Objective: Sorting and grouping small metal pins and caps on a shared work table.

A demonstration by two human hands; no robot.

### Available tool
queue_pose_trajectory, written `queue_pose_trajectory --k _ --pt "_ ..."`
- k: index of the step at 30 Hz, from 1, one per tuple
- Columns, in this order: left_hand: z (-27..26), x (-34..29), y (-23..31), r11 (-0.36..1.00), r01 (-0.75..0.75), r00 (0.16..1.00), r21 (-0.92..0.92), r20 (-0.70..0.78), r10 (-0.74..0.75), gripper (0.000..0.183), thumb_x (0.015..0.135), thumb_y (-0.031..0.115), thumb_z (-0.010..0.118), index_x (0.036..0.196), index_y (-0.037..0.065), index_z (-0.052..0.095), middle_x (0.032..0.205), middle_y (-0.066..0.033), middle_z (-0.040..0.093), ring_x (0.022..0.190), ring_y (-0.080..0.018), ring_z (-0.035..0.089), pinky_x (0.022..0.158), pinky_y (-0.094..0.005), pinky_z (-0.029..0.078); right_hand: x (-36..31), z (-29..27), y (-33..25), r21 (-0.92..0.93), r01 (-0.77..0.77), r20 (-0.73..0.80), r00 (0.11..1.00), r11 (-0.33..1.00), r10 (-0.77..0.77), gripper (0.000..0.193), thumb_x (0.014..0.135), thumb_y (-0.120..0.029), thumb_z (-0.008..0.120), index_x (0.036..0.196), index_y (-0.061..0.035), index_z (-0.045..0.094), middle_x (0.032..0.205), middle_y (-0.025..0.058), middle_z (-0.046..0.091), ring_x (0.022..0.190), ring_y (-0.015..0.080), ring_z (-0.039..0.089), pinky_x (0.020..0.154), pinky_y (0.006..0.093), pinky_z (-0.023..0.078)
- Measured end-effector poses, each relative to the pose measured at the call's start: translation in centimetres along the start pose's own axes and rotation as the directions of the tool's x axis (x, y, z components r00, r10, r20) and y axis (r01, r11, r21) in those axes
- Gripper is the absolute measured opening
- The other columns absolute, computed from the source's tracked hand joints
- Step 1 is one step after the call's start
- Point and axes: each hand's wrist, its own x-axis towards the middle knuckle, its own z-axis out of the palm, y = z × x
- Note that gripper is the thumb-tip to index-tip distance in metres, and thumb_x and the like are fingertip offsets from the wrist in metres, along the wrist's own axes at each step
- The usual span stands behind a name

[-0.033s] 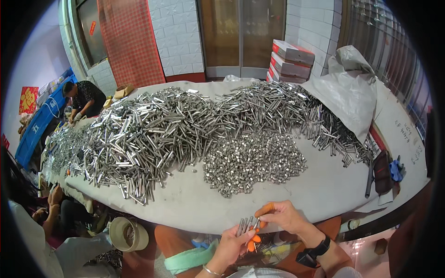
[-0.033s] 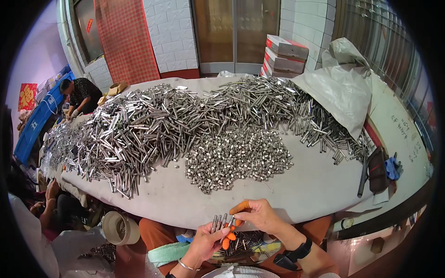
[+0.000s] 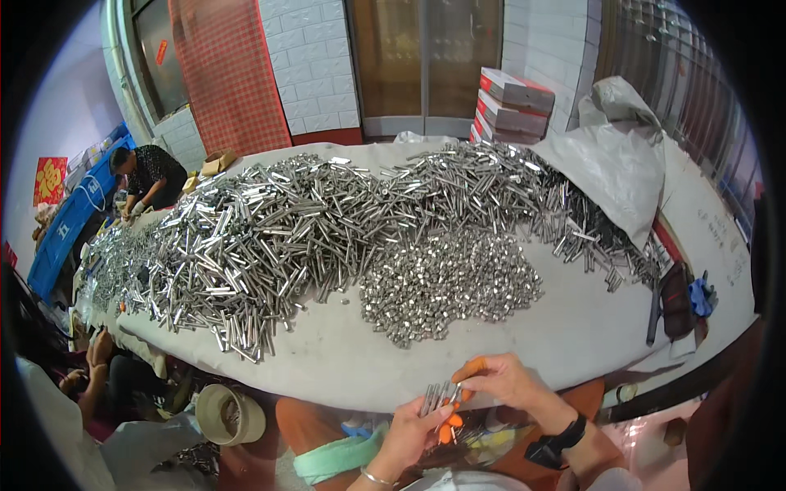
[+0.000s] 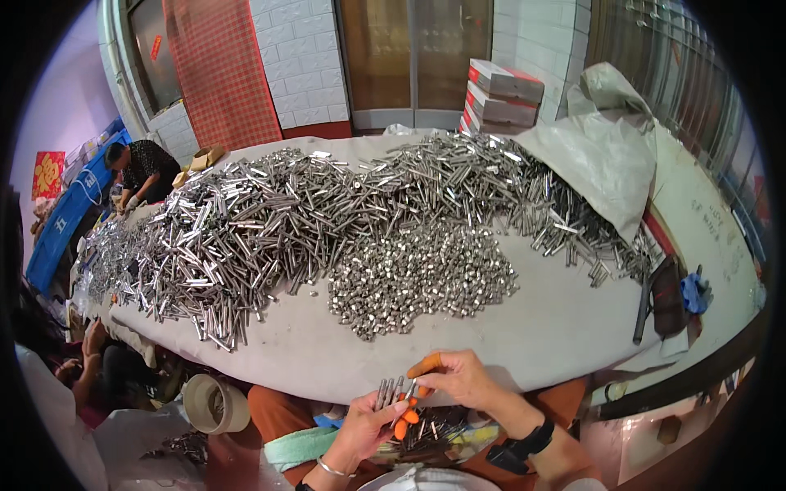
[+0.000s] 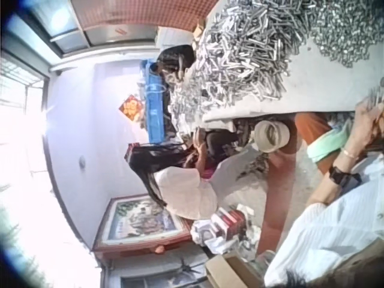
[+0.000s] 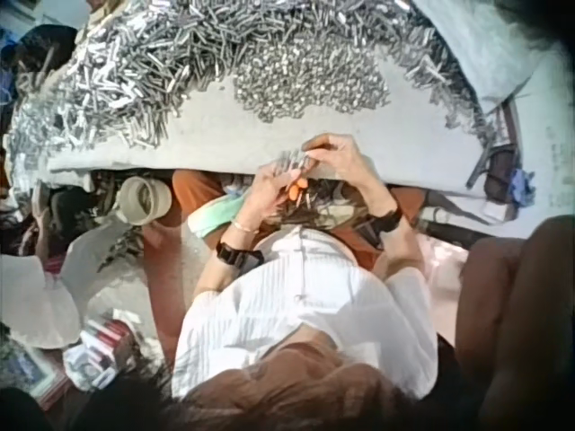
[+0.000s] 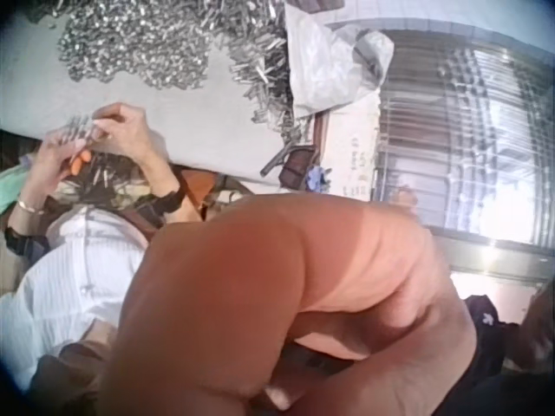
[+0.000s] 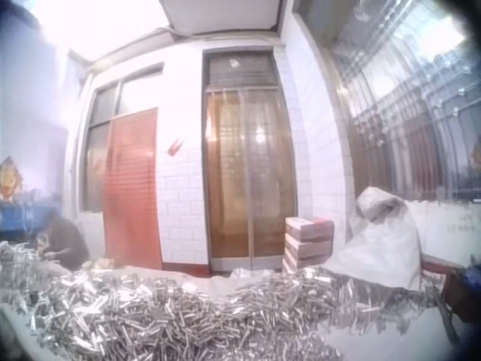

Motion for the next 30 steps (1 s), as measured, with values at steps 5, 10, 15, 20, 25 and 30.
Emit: queue_pose_trajectory --k 5,10,15,20,25,30 --pt "0.7 -0.9 1.1 0.985 -0.053 0.999 0.166 0.016 0.051 0.017 0.088 0.014 0.063 0.1 0.002 0.064 0.07 -0.001 0.063 0.047 -0.0028 0.046 0.039 -0.0183 0.026 -1.4 0.7 -1.3 -0.141 0.018 0.036 0.999 0.99 -0.013 0.017 0.085 -0.003 0.063 0.101 0.0021 0.065 0.076 0.0042 0.063 0.066 0.0097 0.059 0.063 0.0229 0.048" --pt "0.4 -1.3 1.3 0.984 -0.083 0.996 0.156 -0.003 0.085 0.015 0.086 0.015 0.067 0.094 0.003 0.065 0.062 0.0049 0.054 0.044 -0.0014 0.036 0.039 -0.0185 0.024 -0.9 1.0 -1.0 -0.14 -0.042 -0.005 0.999 0.989 0.042 0.015 0.085 -0.01 0.065 0.092 0.0027 0.061 0.071 0.0047 0.061 0.058 0.0093 0.056 0.051 0.0235 0.045" --pt "1.0 -0.8 1.4 0.975 -0.152 0.988 0.162 0.029 0.149 0.013 0.086 0.014 0.066 0.092 0.003 0.065 0.062 0.0036 0.055 0.045 -0.0017 0.038 0.039 -0.0182 0.025 -1.1 0.7 -2.0 -0.224 -0.113 -0.02 0.994 0.968 0.111 0.016 0.087 -0.014 0.065 0.085 0.0004 0.059 0.068 0.0018 0.057 0.053 0.0071 0.05 0.046 0.0216 0.038" --pt "0.6 -0.3 0.3 0.975 -0.164 0.986 0.15 0.039 0.159 0.013 0.086 0.012 0.066 0.093 0.002 0.065 0.07 -0.0017 0.063 0.048 -0.0031 0.045 0.04 -0.0184 0.028 -1.1 0.5 -0.8 -0.36 -0.056 -0.06 0.998 0.931 0.037 0.026 0.087 -0.024 0.065 0.08 -0.0003 0.058 0.06 0.0006 0.052 0.047 0.0067 0.045 0.042 0.0243 0.035" --pt "0.1 -1.9 -0.2 0.99 -0.024 1.0 0.139 0.0 0.025 0.015 0.085 0.01 0.066 0.096 0.001 0.064 0.074 -0.0035 0.064 0.049 -0.005 0.049 0.041 -0.0187 0.031 -2.9 1.8 -0.7 -0.242 -0.237 -0.078 0.971 0.941 0.224 0.019 0.088 -0.018 0.064 0.087 0.0 0.06 0.068 0.0013 0.057 0.055 0.0065 0.051 0.05 0.0219 0.04" --pt "-0.5 1.8 0.8 1.0 0.01 0.992 -0.002 0.127 -0.009 0.016 0.083 0.005 0.067 0.097 -0.001 0.063 0.08 -0.0044 0.065 0.063 -0.0084 0.057 0.05 -0.0193 0.042 -1.2 -0.2 -1.6 -0.071 -0.076 -0.015 0.997 0.995 0.075 0.012 0.087 -0.008 0.062 0.094 0.0019 0.061 0.078 0.0048 0.061 0.06 0.0089 0.057 0.055 0.0221 0.045"
